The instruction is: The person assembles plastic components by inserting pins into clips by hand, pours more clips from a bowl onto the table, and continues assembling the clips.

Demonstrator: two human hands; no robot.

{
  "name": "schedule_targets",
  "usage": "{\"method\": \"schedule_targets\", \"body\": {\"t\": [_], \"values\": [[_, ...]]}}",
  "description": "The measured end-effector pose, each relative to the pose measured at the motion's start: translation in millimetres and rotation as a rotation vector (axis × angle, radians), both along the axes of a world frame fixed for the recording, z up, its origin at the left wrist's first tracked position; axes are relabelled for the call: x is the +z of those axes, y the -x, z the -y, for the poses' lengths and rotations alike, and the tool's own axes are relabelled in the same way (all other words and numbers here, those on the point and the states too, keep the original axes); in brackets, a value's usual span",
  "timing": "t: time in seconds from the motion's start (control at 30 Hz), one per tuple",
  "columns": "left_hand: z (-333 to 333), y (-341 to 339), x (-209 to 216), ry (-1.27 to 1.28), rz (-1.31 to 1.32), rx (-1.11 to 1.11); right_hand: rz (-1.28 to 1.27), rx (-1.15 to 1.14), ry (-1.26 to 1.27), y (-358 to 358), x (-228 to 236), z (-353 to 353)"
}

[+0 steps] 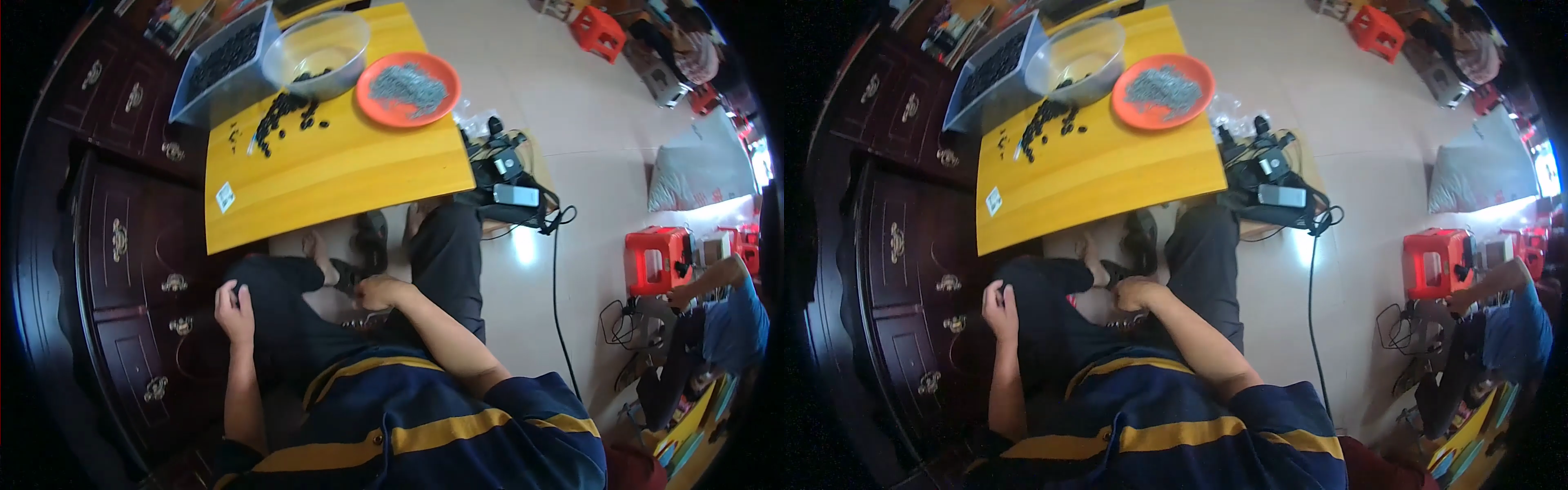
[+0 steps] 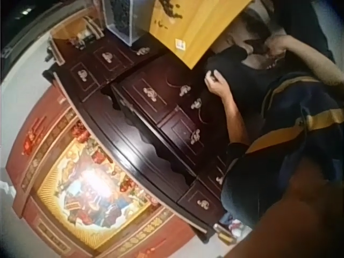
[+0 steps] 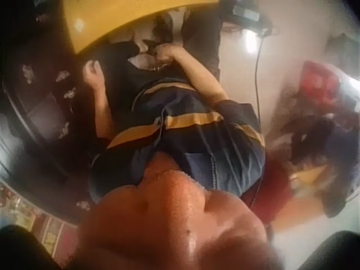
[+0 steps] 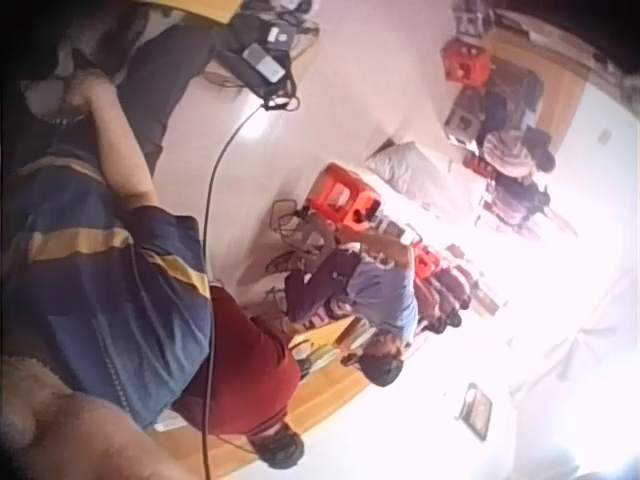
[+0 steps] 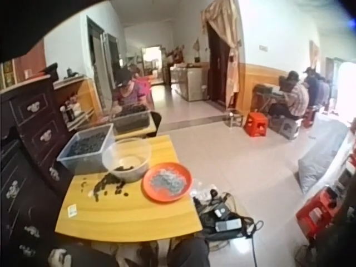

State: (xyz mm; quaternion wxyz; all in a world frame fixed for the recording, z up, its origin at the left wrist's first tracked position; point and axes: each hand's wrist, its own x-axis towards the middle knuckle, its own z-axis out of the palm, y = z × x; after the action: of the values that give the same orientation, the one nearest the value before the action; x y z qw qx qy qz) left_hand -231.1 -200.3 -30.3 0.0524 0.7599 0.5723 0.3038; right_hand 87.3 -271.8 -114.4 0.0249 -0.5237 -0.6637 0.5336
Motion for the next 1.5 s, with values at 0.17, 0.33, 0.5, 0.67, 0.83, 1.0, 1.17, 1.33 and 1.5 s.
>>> {"method": "schedule_targets", "body": {"t": [0.17, 0.33, 0.5, 0.67, 0.83, 1.0, 1.17, 1.33, 1.5], "values": [[-8.4, 5.2, -8.3, -0.001, -0.004, -0.031, 0.27, 0.354, 0.253, 48.0, -78.4, -2.5], [-9.6, -7.0, -9.7, 0.044, 0.05, 0.016, 0.342, -0.007, -0.151, 120.2, -227.7, 69.5], [-17.3, 9.9, -0.7, 0.136, -0.001, 0.082, 0.033, 0.066, 0.526, 78.6, -117.8, 20.8], [-37.3, 7.3, -1.2, 0.127, -0.028, -0.02, 0.117, 0.111, 0.668, 101.3, -223.0, 63.6], [-43.9, 34.6, -5.0, 0.123, -0.021, 0.087, 0.23, 0.26, 0.389, 104.8, -222.5, 67.0], [-49.5, 50.8, -16.5, 0.087, 0.017, 0.145, 0.271, 0.293, 0.275, 103.5, -227.1, 52.9], [-37.4, 54.0, -15.0, 0.078, 0.026, 0.117, 0.267, 0.323, 0.174, 100.7, -236.0, 33.3], [-36.8, 18.4, 8.4, -0.009, -0.216, -0.143, 0.256, 0.357, 0.154, 86.2, -247.6, 36.8], [-46.5, 4.0, 12.1, 0.01, -0.313, -0.254, 0.254, 0.385, 0.187, 81.9, -268.8, 53.3]]}}
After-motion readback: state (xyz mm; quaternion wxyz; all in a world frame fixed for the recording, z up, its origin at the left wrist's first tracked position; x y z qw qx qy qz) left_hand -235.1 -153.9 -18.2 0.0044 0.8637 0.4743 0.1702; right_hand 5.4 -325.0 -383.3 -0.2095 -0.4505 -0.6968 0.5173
